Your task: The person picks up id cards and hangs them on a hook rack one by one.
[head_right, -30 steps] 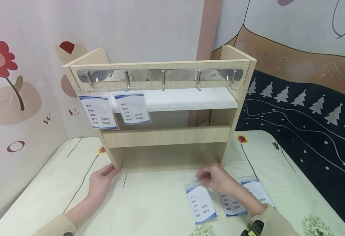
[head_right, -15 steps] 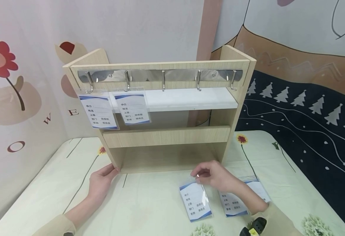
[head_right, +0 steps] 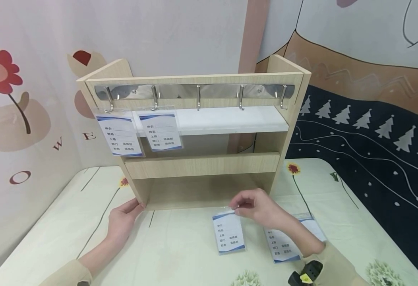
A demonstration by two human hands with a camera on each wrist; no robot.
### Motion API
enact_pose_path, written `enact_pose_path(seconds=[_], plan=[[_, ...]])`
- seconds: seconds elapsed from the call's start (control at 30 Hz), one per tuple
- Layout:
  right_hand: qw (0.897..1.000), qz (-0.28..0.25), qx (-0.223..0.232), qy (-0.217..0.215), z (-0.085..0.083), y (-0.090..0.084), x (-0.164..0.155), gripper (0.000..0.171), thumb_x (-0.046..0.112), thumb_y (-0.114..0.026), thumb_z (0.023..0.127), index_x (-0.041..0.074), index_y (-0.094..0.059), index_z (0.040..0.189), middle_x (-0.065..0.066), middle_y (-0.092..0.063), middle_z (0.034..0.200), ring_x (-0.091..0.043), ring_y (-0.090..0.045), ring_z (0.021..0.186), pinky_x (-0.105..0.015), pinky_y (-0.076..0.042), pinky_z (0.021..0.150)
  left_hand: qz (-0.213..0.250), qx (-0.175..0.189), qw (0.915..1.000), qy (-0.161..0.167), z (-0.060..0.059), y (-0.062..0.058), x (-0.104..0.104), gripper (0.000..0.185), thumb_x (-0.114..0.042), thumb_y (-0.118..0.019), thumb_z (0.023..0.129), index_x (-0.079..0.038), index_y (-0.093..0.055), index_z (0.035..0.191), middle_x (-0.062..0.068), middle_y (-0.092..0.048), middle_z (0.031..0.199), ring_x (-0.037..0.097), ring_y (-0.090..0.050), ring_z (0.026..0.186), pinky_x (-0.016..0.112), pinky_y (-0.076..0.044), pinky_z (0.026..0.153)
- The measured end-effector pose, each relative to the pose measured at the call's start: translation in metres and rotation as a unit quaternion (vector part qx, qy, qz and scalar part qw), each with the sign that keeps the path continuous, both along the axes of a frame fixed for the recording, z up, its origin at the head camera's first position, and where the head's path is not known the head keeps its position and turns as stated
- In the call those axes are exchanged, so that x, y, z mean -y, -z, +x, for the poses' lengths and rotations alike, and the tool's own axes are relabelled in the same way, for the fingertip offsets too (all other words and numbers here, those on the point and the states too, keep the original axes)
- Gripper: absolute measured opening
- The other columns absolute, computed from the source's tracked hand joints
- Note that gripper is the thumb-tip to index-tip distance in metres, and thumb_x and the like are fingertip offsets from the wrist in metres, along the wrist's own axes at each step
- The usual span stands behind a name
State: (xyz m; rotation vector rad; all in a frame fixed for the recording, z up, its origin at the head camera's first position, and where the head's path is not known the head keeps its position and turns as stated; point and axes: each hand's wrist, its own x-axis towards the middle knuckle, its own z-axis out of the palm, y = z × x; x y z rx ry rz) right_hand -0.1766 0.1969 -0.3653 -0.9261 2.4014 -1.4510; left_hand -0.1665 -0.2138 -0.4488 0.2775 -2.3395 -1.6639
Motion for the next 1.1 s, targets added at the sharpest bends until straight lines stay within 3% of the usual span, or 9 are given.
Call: enact_pose_path(seconds=[0.43, 0.63, 0.93, 1.1], plan=[[0.999, -0.027, -0.034, 0.018, -0.003, -0.011, 0.002, 0.018, -0.007, -0.067, 0.094, 0.001, -0.074, 0.108, -0.010, -0.071, 0.105, -0.018, -0.065, 0.093, -0.026, -0.058, 0.083, 0.001, 0.001, 1.0000, -0.003, -0.001, 0.000, 0.000, 0.037, -0.004, -0.067, 0.098, 0.005, -0.064, 0.134, 0.022, -0.066, 0.128, 0.023, -0.065, 0.115, 0.008, -0.052, 0.078], [0.996, -0.039, -0.045, 0.060, -0.002, -0.024, 0.006, 0.018, -0.006, -0.068, 0.094, 0.004, -0.075, 0.108, -0.008, -0.072, 0.106, -0.017, -0.065, 0.092, -0.025, -0.058, 0.081, 0.000, 0.004, 1.0000, -0.003, -0.001, 0.000, 0.000, 0.038, -0.005, -0.067, 0.098, 0.005, -0.063, 0.134, 0.022, -0.066, 0.129, 0.027, -0.064, 0.118, 0.008, -0.051, 0.077], [0.988, -0.066, -0.118, 0.073, -0.004, -0.045, 0.016, 0.020, -0.009, -0.070, 0.092, 0.004, -0.078, 0.105, -0.008, -0.072, 0.109, -0.021, -0.066, 0.094, -0.023, -0.057, 0.070, -0.003, 0.001, 1.0000, -0.002, -0.001, 0.001, 0.002, 0.038, -0.005, -0.067, 0.098, 0.006, -0.063, 0.134, 0.022, -0.066, 0.129, 0.022, -0.065, 0.115, 0.008, -0.052, 0.078], [0.982, -0.093, -0.151, 0.068, -0.007, -0.056, 0.023, 0.020, -0.012, -0.067, 0.092, 0.001, -0.077, 0.105, -0.011, -0.072, 0.108, -0.021, -0.066, 0.094, -0.022, -0.057, 0.071, -0.003, 0.000, 1.0000, -0.001, -0.002, 0.003, 0.002, 0.038, -0.004, -0.067, 0.098, 0.005, -0.063, 0.134, 0.022, -0.066, 0.129, 0.018, -0.065, 0.113, 0.008, -0.052, 0.078]])
